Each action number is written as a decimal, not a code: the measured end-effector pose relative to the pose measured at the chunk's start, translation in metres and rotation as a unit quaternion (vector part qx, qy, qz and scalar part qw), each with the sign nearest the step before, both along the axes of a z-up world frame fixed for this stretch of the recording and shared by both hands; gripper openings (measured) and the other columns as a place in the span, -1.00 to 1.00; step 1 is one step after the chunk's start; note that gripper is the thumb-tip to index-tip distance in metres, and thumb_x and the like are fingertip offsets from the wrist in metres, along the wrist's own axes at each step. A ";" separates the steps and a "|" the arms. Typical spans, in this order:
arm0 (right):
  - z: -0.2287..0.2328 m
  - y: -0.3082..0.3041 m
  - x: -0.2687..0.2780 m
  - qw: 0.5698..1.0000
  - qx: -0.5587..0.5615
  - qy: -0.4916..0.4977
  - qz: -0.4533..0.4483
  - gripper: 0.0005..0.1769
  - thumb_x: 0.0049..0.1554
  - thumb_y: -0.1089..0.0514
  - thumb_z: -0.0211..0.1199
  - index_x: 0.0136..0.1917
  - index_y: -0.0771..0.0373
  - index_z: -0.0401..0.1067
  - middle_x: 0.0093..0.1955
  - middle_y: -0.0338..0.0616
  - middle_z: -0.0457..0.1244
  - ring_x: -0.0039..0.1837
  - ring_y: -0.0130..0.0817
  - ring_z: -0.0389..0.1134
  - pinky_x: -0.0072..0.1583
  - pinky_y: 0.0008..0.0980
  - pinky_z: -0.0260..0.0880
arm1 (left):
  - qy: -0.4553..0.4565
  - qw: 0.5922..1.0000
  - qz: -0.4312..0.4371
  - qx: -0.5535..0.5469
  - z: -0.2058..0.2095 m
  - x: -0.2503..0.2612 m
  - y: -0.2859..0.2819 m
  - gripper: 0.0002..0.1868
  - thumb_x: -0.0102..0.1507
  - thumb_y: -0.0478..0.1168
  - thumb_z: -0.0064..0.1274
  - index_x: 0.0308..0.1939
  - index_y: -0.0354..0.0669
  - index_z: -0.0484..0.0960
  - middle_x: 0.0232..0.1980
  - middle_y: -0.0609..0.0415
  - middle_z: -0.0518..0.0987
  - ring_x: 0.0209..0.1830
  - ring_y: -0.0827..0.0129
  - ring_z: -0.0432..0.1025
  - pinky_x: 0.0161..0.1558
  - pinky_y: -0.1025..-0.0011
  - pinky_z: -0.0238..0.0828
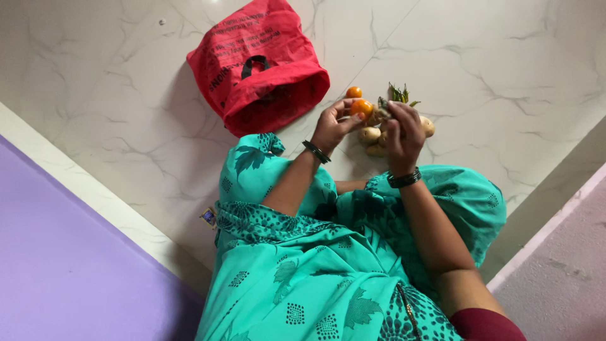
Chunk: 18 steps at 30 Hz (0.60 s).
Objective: The person sits on the floor and peels an onion, a tomato, and a lemon using a small knife. They retrieve the vegetables from a red bag and place the peeled items on the floor next to a pile of potatoes.
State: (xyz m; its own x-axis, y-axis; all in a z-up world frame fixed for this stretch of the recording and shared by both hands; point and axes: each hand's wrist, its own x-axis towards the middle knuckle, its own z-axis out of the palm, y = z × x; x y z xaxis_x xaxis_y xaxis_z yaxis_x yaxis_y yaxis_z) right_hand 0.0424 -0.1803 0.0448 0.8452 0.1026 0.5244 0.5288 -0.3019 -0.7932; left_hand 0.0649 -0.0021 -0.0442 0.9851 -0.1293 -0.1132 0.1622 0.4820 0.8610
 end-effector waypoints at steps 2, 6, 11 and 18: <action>0.006 0.009 -0.003 0.992 -0.099 -0.069 -0.027 -0.73 0.28 0.30 0.24 0.25 0.35 0.52 0.30 0.03 0.31 0.35 -0.15 0.37 0.36 -0.22 0.42 | -0.021 0.998 0.009 0.056 -0.004 0.000 -0.009 -0.57 0.29 -0.38 0.20 0.24 -0.33 0.56 0.07 -0.02 0.65 0.04 0.41 0.56 0.11 0.45 0.57; 0.006 0.015 0.001 0.987 -0.143 -0.068 -0.034 -0.74 0.20 0.38 0.29 0.17 0.35 0.58 0.24 0.06 0.34 0.28 -0.15 0.41 0.30 -0.25 0.45 | -0.064 0.993 0.014 0.097 0.000 -0.004 -0.014 -0.54 0.24 -0.43 0.25 0.23 -0.30 0.57 0.13 0.04 0.63 0.04 0.45 0.54 0.07 0.47 0.55; -0.027 -0.005 0.021 0.988 0.086 0.126 0.029 -0.78 0.30 0.36 0.23 0.21 0.36 0.55 0.20 -0.05 0.36 0.21 -0.36 0.38 0.23 -0.41 0.42 | -0.083 0.994 -0.017 0.075 0.023 -0.007 -0.006 -0.50 0.25 -0.46 0.21 0.26 -0.27 0.47 0.15 0.08 0.58 0.08 0.45 0.56 0.14 0.46 0.56; -0.045 -0.014 0.023 0.982 0.132 0.136 0.011 -0.81 0.31 0.35 0.30 0.20 0.36 0.56 0.11 -0.11 0.31 0.11 -0.41 0.32 0.16 -0.47 0.32 | -0.070 0.997 -0.010 0.042 0.007 0.002 -0.016 -0.56 0.26 -0.46 0.21 0.19 -0.29 0.46 0.07 -0.01 0.61 0.05 0.43 0.55 0.12 0.44 0.57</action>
State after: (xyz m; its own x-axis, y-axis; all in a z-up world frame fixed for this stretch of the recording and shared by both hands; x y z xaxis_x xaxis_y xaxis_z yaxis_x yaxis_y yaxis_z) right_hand 0.0652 -0.1939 0.0002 0.9568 0.0129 0.2906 0.2908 -0.0583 -0.9550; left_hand 0.0668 -0.0178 -0.0370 0.9892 -0.1457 0.0146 0.0461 0.4046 0.9133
